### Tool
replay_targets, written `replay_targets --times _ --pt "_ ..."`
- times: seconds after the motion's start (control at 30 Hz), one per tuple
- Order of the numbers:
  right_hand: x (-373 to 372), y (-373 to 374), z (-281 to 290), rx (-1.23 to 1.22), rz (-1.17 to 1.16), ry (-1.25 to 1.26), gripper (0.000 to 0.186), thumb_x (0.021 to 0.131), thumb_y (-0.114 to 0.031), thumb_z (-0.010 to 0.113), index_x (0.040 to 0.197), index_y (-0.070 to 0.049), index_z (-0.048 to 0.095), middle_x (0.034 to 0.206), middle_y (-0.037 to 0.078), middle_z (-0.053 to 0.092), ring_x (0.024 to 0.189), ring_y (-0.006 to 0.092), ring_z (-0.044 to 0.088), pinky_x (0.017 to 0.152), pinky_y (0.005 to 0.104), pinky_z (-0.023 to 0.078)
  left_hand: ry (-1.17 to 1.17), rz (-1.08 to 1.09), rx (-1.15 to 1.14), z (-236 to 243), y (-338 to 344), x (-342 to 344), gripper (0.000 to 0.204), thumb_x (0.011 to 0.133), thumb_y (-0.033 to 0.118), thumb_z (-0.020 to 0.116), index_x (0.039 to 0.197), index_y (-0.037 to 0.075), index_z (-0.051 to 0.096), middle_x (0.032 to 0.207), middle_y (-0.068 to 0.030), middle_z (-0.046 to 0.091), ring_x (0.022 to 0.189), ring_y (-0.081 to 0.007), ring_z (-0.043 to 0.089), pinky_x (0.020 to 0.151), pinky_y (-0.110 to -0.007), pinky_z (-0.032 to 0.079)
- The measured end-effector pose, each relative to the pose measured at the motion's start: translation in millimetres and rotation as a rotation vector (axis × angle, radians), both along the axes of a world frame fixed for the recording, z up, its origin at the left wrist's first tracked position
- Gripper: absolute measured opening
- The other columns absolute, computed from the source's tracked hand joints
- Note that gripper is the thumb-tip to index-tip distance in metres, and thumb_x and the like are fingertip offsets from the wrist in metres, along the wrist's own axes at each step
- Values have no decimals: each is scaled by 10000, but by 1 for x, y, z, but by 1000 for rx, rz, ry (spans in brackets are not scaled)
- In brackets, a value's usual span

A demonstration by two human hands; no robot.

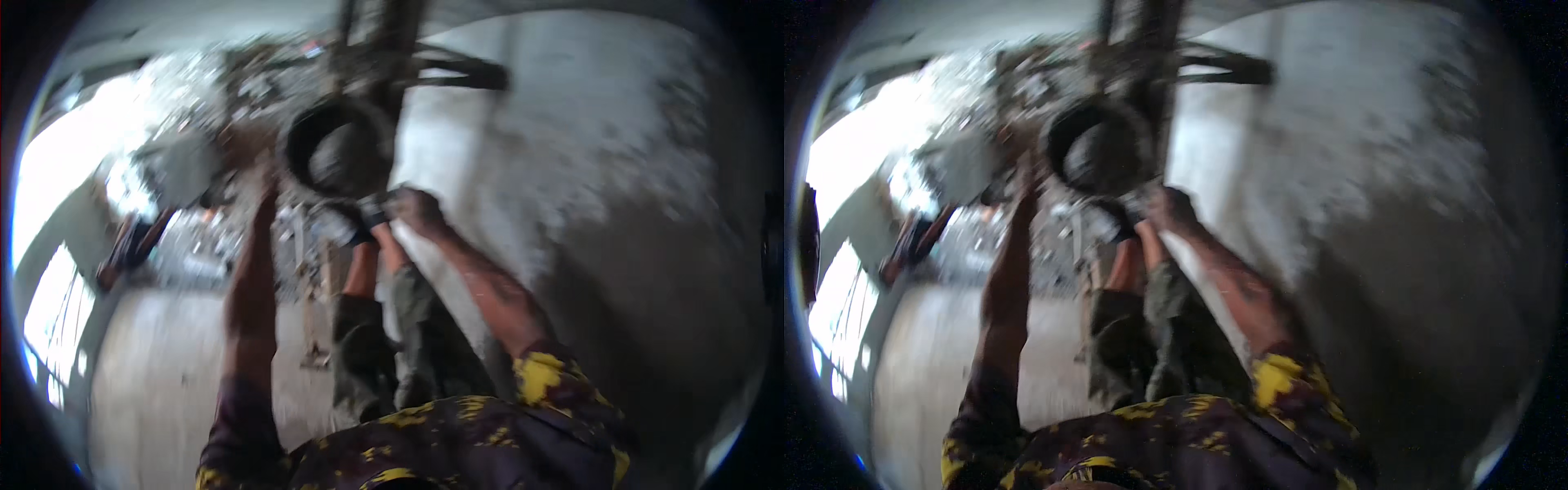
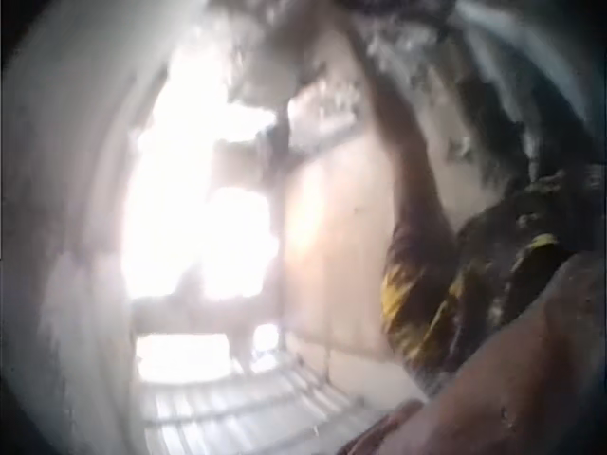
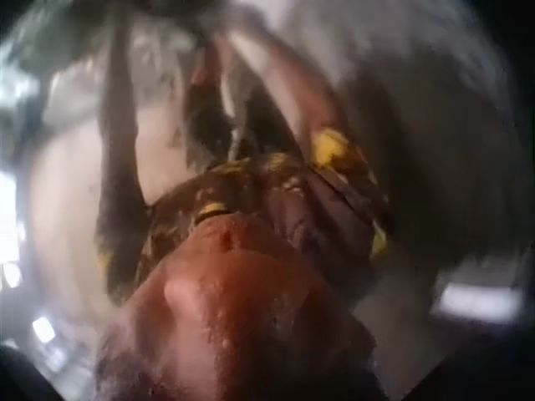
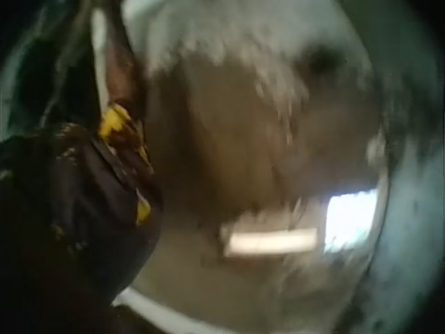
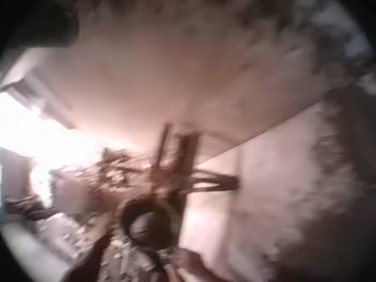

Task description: The person plasters a wall by repeatedly scooping mortar from a bucket with a trowel and applying it to the concrete surface.

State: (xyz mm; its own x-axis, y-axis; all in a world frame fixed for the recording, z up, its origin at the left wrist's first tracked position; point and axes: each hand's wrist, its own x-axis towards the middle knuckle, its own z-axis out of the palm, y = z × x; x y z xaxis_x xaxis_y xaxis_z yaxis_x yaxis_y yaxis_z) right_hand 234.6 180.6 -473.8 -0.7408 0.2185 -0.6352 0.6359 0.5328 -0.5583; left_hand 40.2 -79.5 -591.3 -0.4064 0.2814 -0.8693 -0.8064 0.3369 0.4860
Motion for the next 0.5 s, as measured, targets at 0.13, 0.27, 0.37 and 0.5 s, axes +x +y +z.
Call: replay_targets --times 0.13,0.27,0.37,0.5 --pt "-80 -64 104 -114 -18 110 277 710 -294 625 904 -103 574 762 142 591 722 342 575 633 421 467 271 68 -90 10 -248 -18 731 837 615 390 1420 269 116 1357 -100 335 1129 -294 428 934 -482 327" --pt "-72 -43 189 -1 326 344 269 741 -204 608 971 -70 571 855 134 590 795 297 590 628 393 492 42 43 -182 79 -185 79 806 802 653 394 1426 252 76 1472 -89 99 1207 -324 360 907 -544 322" --pt "-129 -30 336 -539 301 453 236 805 -238 570 942 -46 561 741 116 606 709 306 601 657 359 482 120 -13 -42 138 -235 95 717 832 442 490 1411 171 163 1377 -78 278 1062 -215 460 680 -328 450" --pt "-131 52 416 -622 318 563 263 846 -239 519 988 -23 566 919 129 595 824 271 586 722 331 468 -32 8 -326 231 -145 79 667 856 503 476 1387 174 241 1238 -91 454 1034 -208 474 715 -360 437"
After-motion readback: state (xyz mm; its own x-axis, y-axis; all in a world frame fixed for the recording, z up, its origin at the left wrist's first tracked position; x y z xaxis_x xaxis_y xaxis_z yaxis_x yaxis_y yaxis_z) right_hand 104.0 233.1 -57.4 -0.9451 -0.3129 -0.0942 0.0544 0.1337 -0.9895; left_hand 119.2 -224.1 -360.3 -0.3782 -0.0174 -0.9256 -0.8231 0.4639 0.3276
